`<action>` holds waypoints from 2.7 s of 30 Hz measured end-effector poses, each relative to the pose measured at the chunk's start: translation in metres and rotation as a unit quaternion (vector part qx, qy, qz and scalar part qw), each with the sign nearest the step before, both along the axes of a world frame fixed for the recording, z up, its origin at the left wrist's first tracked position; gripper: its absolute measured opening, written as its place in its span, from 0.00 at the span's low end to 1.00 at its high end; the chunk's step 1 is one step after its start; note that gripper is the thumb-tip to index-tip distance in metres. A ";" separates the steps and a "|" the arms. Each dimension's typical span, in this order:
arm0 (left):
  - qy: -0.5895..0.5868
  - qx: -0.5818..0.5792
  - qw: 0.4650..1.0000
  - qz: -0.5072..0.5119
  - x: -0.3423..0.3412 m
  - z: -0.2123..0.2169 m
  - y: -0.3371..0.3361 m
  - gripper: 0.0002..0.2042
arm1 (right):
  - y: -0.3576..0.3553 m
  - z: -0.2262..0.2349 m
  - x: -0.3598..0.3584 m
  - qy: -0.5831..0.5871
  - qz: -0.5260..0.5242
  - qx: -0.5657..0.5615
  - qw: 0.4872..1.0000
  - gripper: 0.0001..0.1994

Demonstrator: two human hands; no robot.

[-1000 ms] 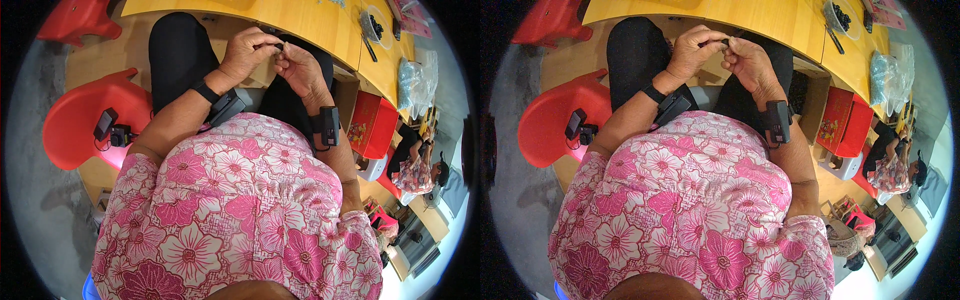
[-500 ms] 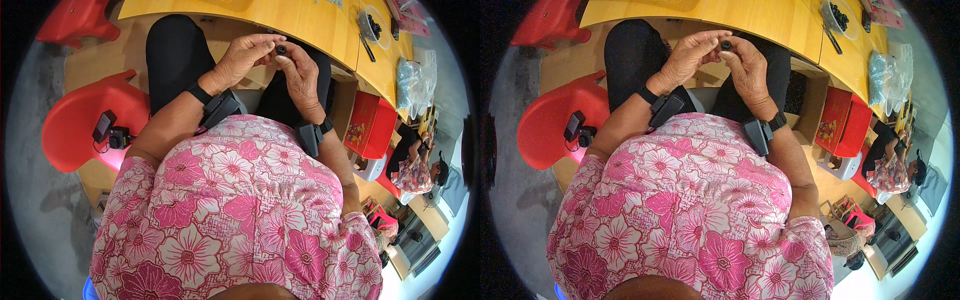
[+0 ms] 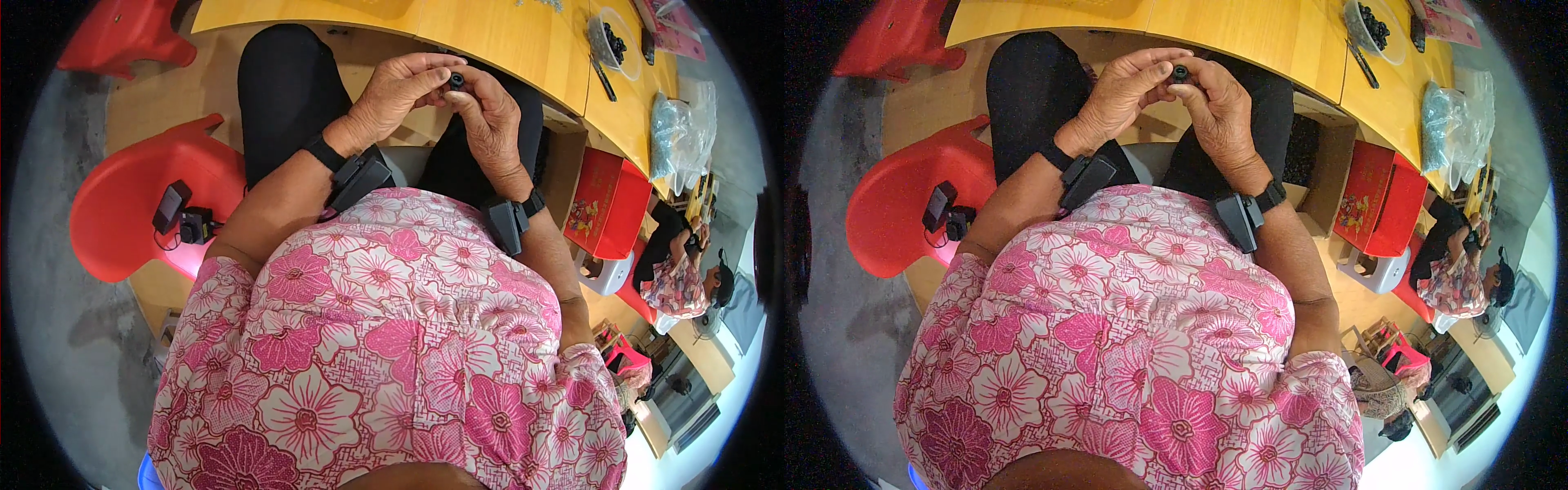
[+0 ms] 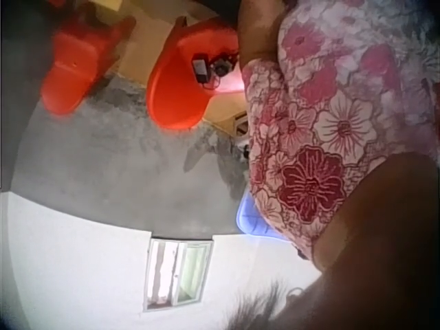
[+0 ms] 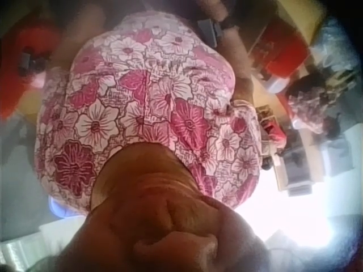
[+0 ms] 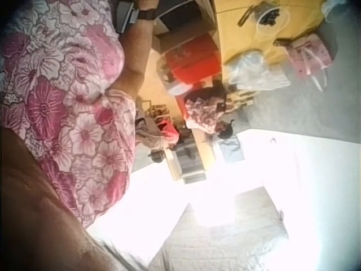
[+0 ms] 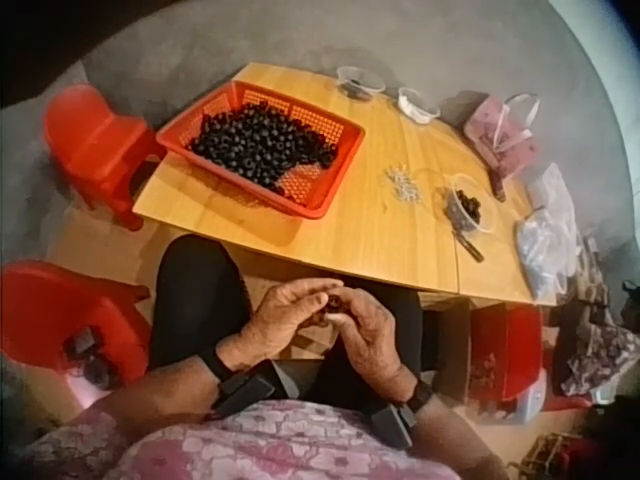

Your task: The person assembles small black plastic components by inserting metal pins into the plastic pieces by hand.

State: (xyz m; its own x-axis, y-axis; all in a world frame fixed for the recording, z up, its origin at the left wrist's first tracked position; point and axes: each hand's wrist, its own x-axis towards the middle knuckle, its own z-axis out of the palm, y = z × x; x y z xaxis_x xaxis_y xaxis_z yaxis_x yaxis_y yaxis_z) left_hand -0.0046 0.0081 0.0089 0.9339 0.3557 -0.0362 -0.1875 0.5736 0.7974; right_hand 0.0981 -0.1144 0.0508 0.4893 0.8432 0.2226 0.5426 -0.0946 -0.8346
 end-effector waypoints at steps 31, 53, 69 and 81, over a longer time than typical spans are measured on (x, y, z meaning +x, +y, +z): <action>0.011 0.165 0.986 0.012 0.013 0.014 -0.011 0.18 | 0.003 0.002 0.009 0.161 -0.026 0.025 0.986 0.07; 0.059 0.049 0.996 -0.033 0.029 0.007 -0.013 0.16 | 0.031 0.105 0.187 -0.142 -0.230 -0.005 0.963 0.08; 0.045 0.016 0.999 -0.015 0.025 0.003 -0.003 0.14 | 0.191 0.069 0.102 -0.352 0.212 -0.288 0.865 0.12; 0.038 0.015 0.999 -0.014 0.025 -0.001 -0.002 0.14 | 0.199 0.068 0.087 -0.394 0.163 -0.304 0.852 0.09</action>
State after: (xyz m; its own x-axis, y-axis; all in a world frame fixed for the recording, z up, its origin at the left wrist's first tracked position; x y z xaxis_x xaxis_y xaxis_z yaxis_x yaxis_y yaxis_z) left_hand 0.0202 0.0063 0.0083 0.9387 0.3308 -0.0970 -0.1095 0.5528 0.8261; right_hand 0.1850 0.0843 0.1190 0.1070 0.9824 -0.1534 0.9920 -0.1158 -0.0497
